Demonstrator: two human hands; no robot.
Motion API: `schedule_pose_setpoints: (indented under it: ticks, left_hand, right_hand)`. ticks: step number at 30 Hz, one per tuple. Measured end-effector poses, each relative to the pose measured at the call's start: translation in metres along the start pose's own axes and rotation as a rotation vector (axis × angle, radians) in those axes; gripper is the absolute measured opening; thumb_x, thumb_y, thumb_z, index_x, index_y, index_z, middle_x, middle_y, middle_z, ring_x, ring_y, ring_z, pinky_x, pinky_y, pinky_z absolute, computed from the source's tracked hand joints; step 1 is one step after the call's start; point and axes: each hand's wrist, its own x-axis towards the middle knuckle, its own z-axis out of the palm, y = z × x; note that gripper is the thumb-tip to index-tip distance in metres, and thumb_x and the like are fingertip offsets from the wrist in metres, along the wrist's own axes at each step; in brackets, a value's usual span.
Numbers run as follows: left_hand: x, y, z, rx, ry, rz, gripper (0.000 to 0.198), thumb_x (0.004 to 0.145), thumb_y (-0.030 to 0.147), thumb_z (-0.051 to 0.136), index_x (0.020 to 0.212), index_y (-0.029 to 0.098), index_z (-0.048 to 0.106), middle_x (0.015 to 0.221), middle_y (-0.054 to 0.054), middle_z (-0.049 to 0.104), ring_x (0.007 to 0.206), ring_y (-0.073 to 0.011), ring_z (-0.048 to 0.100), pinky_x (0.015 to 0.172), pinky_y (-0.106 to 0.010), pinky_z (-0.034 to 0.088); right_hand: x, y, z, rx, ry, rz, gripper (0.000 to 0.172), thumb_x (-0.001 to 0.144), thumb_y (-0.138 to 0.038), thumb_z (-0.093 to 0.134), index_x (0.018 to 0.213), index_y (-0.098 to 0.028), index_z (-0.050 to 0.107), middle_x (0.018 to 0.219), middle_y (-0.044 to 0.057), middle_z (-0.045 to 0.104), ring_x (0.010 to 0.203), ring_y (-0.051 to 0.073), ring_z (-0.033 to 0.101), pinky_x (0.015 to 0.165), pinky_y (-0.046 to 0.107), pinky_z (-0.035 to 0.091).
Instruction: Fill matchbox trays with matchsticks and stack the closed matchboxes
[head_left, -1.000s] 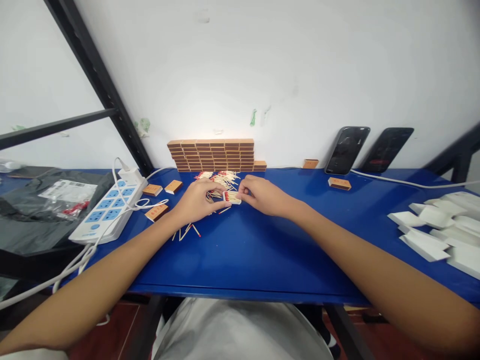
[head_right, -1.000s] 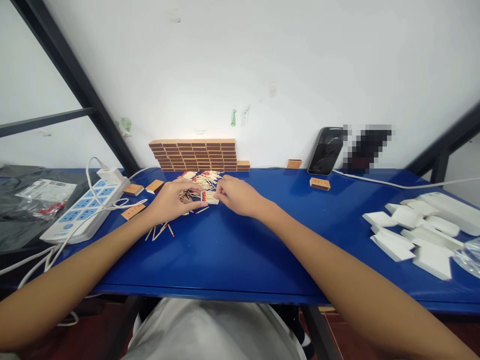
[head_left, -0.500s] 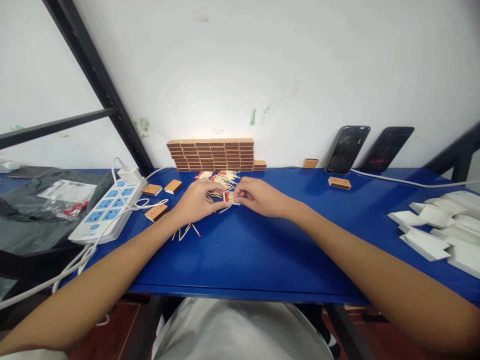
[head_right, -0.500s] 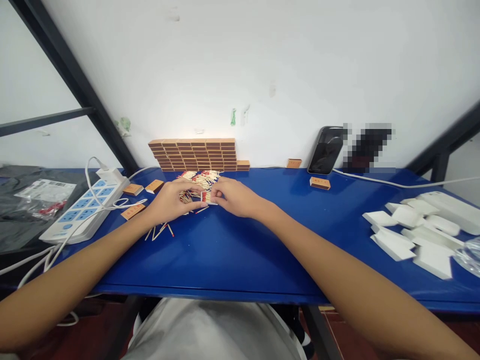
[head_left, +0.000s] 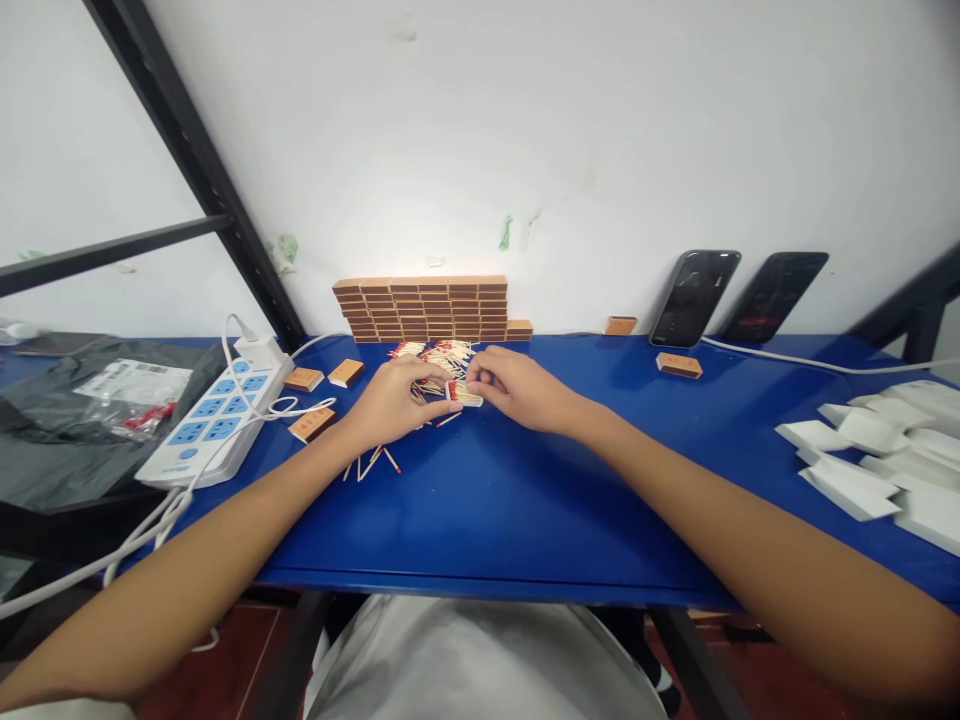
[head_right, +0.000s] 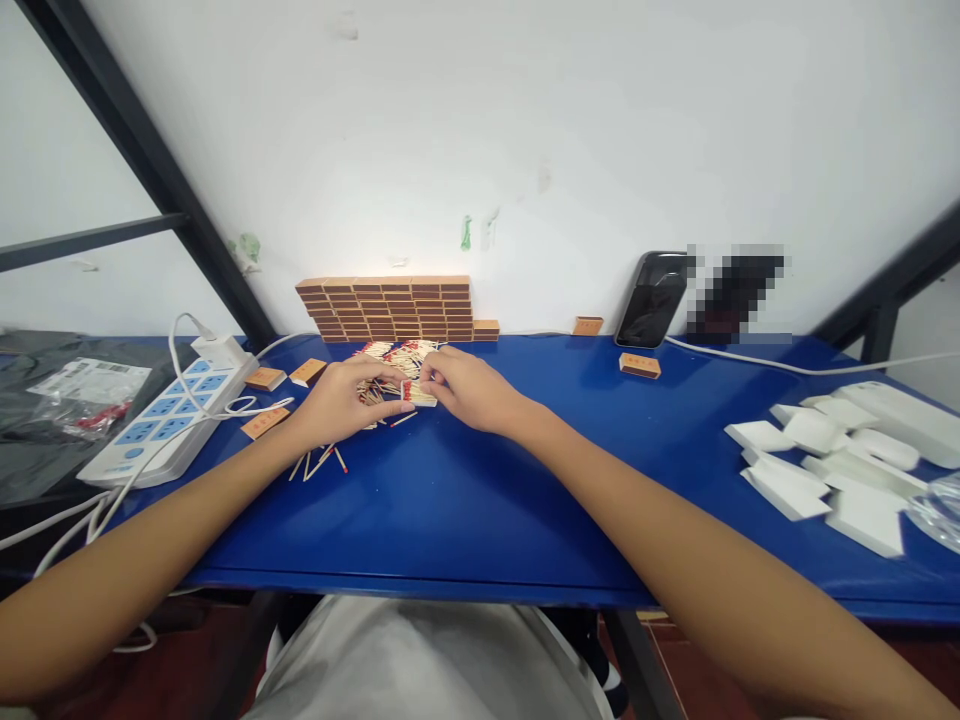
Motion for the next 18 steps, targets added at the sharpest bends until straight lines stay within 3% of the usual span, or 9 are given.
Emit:
schedule_pose_setpoints:
  ticks: [12,18]
  left_hand:
    - [-0.001,0.003,0.000,0.008,-0.023,-0.025,0.032,0.082,0.047,0.083,0.104,0.025,0.078,0.102,-0.002,0.081,0.094,-0.0237,0.072,0.086,-0.036,0.055]
    - [0.001,-0.011,-0.001,0.189,0.098,-0.153,0.036,0.083,0.056,0.080,0.099,0.024,0.079,0.097,-0.004,0.081,0.092,-0.0263,0.071,0.082,-0.037,0.054]
  right_hand:
    - [-0.001,-0.002,-0.002,0.005,-0.018,-0.025,0.009,0.098,-0.020,0.059,0.096,-0.019,0.068,0.092,0.004,0.056,0.081,0.016,0.054,0.074,0.027,0.039]
    - [-0.001,-0.009,-0.003,-0.020,0.099,-0.035,0.009,0.097,-0.019,0.059,0.094,-0.018,0.067,0.086,0.002,0.056,0.075,0.015,0.052,0.070,0.027,0.037]
